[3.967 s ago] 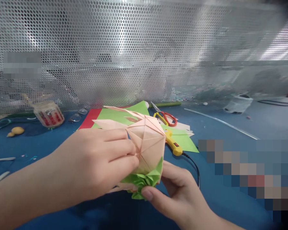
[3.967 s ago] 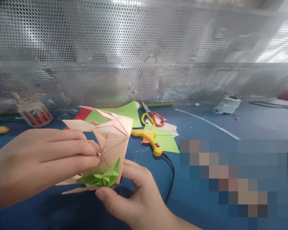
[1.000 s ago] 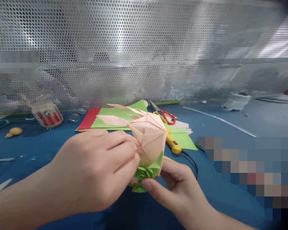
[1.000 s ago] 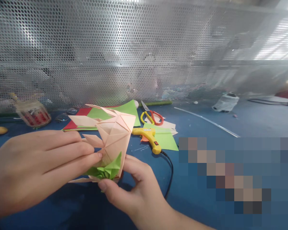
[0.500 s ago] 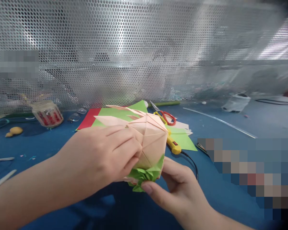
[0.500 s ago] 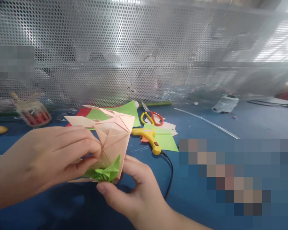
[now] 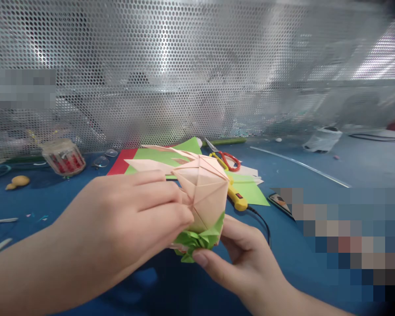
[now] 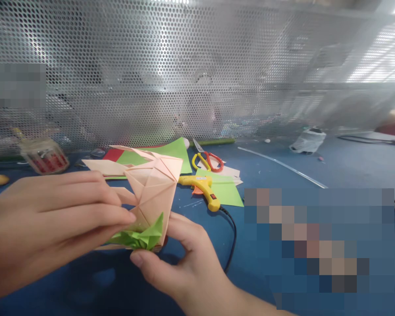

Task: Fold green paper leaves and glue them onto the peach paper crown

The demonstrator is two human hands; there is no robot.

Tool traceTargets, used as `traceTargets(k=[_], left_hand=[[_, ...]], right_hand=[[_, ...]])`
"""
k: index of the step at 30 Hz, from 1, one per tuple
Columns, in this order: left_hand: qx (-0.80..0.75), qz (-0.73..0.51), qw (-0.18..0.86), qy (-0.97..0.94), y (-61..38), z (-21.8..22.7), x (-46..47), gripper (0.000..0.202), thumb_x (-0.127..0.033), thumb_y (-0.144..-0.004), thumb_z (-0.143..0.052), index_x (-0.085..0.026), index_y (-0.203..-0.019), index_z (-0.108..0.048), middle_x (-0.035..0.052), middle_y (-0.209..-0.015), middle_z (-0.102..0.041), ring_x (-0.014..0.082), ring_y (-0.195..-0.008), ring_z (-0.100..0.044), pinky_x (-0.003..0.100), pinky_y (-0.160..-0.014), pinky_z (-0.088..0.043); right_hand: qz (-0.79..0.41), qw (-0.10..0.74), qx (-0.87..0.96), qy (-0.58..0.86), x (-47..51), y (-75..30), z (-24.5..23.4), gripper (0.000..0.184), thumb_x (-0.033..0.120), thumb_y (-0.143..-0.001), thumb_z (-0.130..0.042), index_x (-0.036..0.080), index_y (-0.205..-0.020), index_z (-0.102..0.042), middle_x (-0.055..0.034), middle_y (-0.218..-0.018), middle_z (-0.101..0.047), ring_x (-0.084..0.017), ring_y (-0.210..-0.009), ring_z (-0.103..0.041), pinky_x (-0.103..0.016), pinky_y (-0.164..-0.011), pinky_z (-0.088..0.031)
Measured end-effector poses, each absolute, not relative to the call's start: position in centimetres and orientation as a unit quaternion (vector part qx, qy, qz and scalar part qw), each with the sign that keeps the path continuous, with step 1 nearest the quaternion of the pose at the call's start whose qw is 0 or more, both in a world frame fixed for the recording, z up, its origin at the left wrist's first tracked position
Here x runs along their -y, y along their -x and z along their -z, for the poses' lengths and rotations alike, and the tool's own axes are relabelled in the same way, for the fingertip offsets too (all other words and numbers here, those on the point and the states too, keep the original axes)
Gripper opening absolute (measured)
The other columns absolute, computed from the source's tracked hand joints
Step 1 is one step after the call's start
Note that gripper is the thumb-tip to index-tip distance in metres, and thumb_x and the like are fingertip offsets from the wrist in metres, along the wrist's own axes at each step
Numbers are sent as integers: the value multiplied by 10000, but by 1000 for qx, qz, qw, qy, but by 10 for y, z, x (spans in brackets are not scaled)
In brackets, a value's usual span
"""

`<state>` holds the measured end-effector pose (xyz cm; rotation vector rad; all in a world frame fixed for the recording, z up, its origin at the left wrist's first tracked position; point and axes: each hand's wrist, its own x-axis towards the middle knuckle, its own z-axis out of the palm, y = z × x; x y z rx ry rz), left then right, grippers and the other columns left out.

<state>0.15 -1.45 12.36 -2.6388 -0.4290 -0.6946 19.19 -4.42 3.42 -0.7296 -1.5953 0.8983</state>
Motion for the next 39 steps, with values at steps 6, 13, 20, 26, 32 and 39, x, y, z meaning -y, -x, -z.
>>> traceTargets(k=[6, 13, 20, 26, 32, 39], left_hand=[[149, 240, 193, 940, -7, -123, 13, 495, -173, -1017, -294, -212, -693, -667, -25, -671, -676, 139, -638, -627, 243, -601, -495], [152, 277, 183, 931, -11, -123, 12, 481, -141, -986, -335, -222, -569, -560, -41, -614, -635, 120, -561, -597, 253, -566, -468], [142, 293, 165, 931, -13, -120, 13, 440, -121, -985, -376, -195, -609, -593, -25, -660, -669, 122, -649, -652, 250, -591, -486], [112, 252, 181, 944, -10, -121, 14, 446, -117, -989, -345, -205, -637, -605, -41, -637, -674, 130, -573, -600, 280, -562, -469], [89, 244, 264, 929, -14, -122, 12, 555, -87, -1005, -219, -210, -623, -603, -29, -633, -666, 150, -607, -617, 309, -529, -432], [69, 196, 250, 946, -8, -118, 3, 297, -56, -937, -404, -123, -814, -666, 36, -728, -675, 195, -672, -634, 314, -619, -507]], right_hand=[[-396, 551, 672, 298, 44, -190, -36, 109, 128, -771, -684, 209, -827, -730, -38, -976, -757, -209, -895, -706, -265, -814, -554], [-390, 545, 680, 299, 40, -192, -34, 198, 128, -774, -691, 228, -935, -748, -24, -1011, -755, -204, -904, -697, -265, -809, -552], [-379, 548, 675, 318, 40, -190, -35, 61, 154, -766, -692, 208, -783, -715, -33, -869, -741, -196, -792, -681, -276, -753, -555], [-378, 543, 685, 306, 39, -190, -35, 64, 140, -768, -690, 200, -746, -697, -23, -837, -732, -168, -755, -666, -229, -715, -541], [-376, 552, 690, 279, 40, -192, -37, 120, 96, -770, -689, 213, -784, -712, -13, -910, -745, -165, -831, -672, -216, -787, -527], [-385, 543, 687, 293, 43, -190, -35, 83, 122, -778, -686, 204, -765, -698, -22, -860, -731, -167, -795, -667, -224, -760, -530]])
